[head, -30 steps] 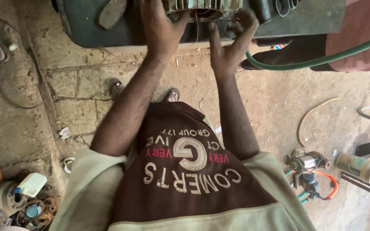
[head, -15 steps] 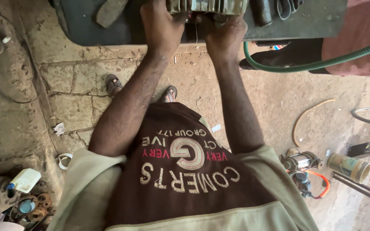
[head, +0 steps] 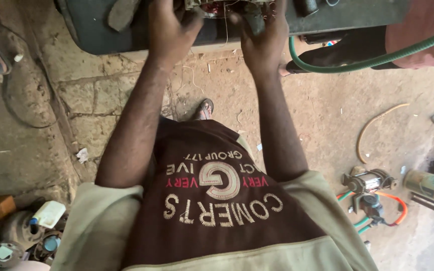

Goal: The person works on a metallic electrical component on a workbench, using a hammer to tap it and then manipulating thin wire with pliers. The person cuts and twists the wire repeatedly while handling the component.

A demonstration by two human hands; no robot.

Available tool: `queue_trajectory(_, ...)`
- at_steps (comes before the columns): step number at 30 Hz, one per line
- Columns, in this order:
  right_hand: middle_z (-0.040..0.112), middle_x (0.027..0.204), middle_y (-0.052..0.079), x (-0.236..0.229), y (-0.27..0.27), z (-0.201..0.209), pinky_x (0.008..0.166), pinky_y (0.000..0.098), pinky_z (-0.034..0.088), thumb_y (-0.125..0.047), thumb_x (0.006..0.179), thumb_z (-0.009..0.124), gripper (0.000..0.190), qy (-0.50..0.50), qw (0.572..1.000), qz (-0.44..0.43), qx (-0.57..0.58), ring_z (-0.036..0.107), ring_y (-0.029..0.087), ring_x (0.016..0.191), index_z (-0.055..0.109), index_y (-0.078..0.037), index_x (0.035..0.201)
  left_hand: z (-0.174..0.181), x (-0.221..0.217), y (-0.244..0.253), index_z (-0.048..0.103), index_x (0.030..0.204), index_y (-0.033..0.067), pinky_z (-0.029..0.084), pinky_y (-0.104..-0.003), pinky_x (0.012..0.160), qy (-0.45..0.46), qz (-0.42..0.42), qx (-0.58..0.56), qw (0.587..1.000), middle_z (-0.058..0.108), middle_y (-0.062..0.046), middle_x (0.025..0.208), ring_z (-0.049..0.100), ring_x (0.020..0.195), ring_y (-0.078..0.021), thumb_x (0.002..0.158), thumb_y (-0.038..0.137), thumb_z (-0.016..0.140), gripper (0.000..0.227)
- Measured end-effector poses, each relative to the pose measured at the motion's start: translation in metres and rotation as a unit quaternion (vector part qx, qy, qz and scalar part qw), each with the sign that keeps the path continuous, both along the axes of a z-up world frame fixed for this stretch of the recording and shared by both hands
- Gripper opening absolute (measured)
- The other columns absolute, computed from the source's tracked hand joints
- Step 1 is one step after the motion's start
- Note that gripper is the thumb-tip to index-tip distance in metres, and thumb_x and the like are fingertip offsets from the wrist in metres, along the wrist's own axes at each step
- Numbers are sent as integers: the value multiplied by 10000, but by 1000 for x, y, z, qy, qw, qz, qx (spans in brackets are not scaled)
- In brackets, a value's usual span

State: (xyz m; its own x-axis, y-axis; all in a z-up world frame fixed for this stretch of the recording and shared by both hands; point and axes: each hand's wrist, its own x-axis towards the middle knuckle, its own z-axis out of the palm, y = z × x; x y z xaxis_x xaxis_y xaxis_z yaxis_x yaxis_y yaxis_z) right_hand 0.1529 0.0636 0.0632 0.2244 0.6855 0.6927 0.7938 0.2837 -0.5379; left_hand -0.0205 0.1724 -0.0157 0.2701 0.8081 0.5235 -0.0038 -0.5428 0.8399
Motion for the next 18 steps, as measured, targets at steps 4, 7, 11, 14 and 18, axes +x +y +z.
queue_trajectory(4,666,1119,44,-19,-13,-8,703,388,574,17,967,785,339,-22,996,-48,67,684,275,872,603,-77,1238,-16,-12,-12,442,1524,63,615,-382,934,1,-39,-88,995,557,-203,1376,625,1181,-324,855,-70,721,737)
queue_trajectory(7,674,1113,76,-28,-11,-18,609,337,596,-73,1016,801,367,8,996,-1,-85,730,192,733,590,-35,1313,-21,-11,-15,429,1549,85,632,-364,965,34,-20,-20,999,548,-208,1402,614,1237,-325,853,-82,756,787)
queue_trajectory(11,629,1169,124,-31,6,-22,629,348,607,-229,938,873,485,-125,981,-92,-117,715,244,772,583,-77,1296,-7,-12,-11,456,1592,131,654,-339,1007,8,-87,-46,995,623,-137,1453,700,1256,-251,883,-134,620,774)
queue_trajectory(14,626,1200,159,-34,15,-21,616,316,632,-229,829,864,577,-173,974,-96,-109,731,275,799,588,-57,1306,9,-15,-11,465,1576,108,659,-334,973,-9,-99,-64,993,617,-145,1500,697,1331,-279,861,-140,608,770)
queue_trajectory(18,639,1162,122,-35,21,-27,586,302,625,-269,863,906,473,-197,966,-110,-124,738,226,755,665,-79,1224,20,-16,-11,462,1561,70,659,-307,921,-24,-104,-32,994,626,-139,1475,723,1287,-276,853,-149,604,754)
